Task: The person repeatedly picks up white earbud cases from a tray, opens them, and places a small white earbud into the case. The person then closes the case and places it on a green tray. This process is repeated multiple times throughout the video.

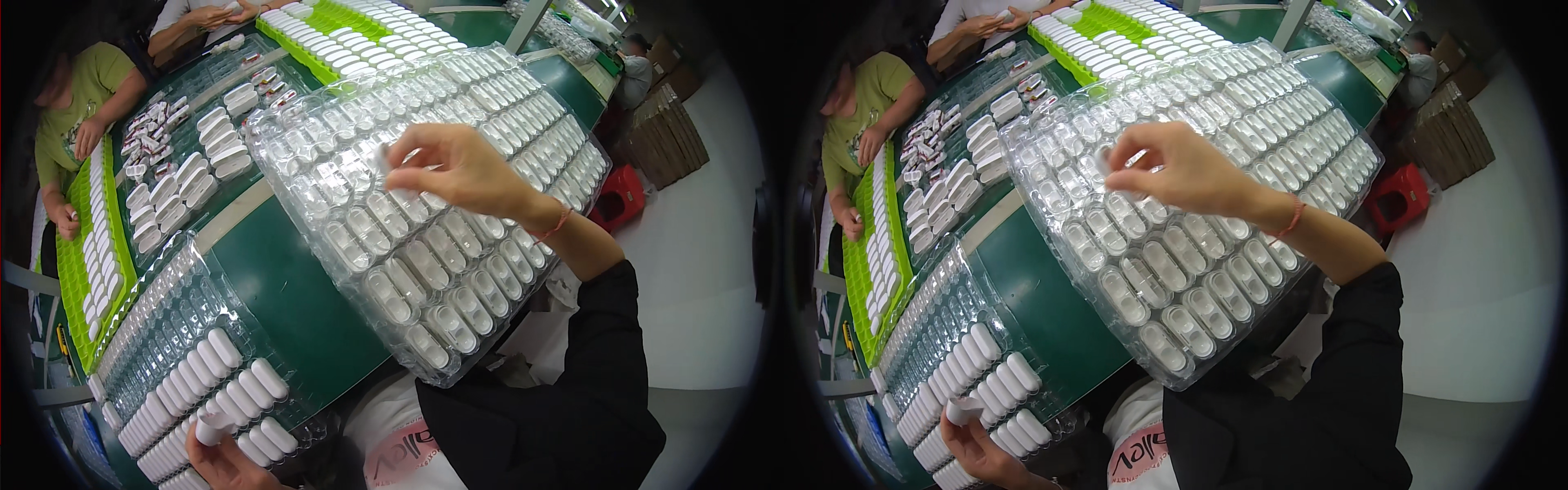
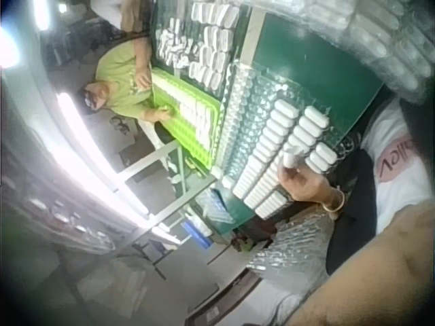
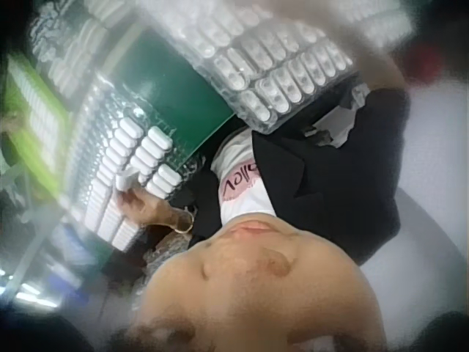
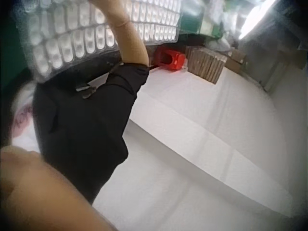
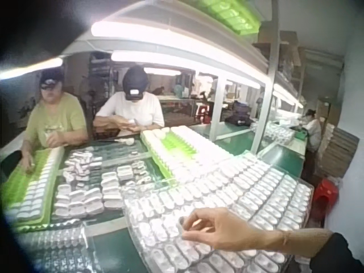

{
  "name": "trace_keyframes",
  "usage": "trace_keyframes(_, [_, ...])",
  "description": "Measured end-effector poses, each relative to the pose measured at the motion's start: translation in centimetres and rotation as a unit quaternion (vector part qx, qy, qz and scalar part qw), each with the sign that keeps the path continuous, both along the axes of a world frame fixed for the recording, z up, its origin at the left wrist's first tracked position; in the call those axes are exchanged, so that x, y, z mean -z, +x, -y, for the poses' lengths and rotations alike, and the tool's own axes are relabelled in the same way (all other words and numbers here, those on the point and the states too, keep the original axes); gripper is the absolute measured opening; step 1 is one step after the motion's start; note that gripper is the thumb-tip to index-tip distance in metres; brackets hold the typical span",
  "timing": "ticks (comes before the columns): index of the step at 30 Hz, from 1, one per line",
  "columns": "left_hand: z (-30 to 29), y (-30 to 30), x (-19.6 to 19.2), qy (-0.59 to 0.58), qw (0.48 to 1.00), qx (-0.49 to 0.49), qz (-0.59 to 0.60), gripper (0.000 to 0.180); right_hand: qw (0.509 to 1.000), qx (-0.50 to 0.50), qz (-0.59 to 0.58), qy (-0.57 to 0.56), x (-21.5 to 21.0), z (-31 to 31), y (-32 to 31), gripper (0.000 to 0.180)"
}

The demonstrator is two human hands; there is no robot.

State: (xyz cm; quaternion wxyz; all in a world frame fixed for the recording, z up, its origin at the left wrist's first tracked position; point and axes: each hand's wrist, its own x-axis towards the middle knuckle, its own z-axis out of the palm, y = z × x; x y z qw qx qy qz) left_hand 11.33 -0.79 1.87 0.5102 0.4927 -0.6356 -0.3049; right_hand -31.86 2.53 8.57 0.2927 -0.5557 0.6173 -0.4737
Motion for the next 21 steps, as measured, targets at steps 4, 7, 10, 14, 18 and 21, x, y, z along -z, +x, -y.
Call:
trace_keyframes(4, [-2.8, -5.8, 0.6, 0.011, 0.983, 0.009, -0.183, 0.037, 0.985, -0.091, 0.088, 0.12, -0.5, 2.1, 6.0, 0.015])
trace_keyframes(7, [-3.5, -9.2, 0.1, 0.125, 0.94, 0.098, -0.302, 0.041, 0.975, -0.146, 0.144, 0.081, 1.6, 2.4, 8.2, 0.014])
trace_keyframes(10, [-3.4, -10.4, -0.6, 0.183, 0.908, 0.173, -0.334, 0.04, 0.953, -0.175, 0.219, 0.11, 2.5, 2.5, 9.3, 0.017])
trace_keyframes(14, [-2.9, -10.8, -1.1, 0.214, 0.907, 0.183, -0.312, 0.042, 0.945, -0.228, 0.216, 0.091, 3.1, 2.5, 9.8, 0.023])
trace_keyframes(18, [-2.5, -11.5, -0.3, 0.225, 0.893, 0.191, -0.34, 0.04, 0.946, -0.239, 0.185, 0.119, 2.6, 2.1, 10.0, 0.025])
trace_keyframes(21, [-2.1, -12.3, -0.1, 0.22, 0.893, 0.194, -0.342, 0.041, 0.956, -0.254, 0.129, 0.075, 3.0, 2.0, 10.1, 0.027])
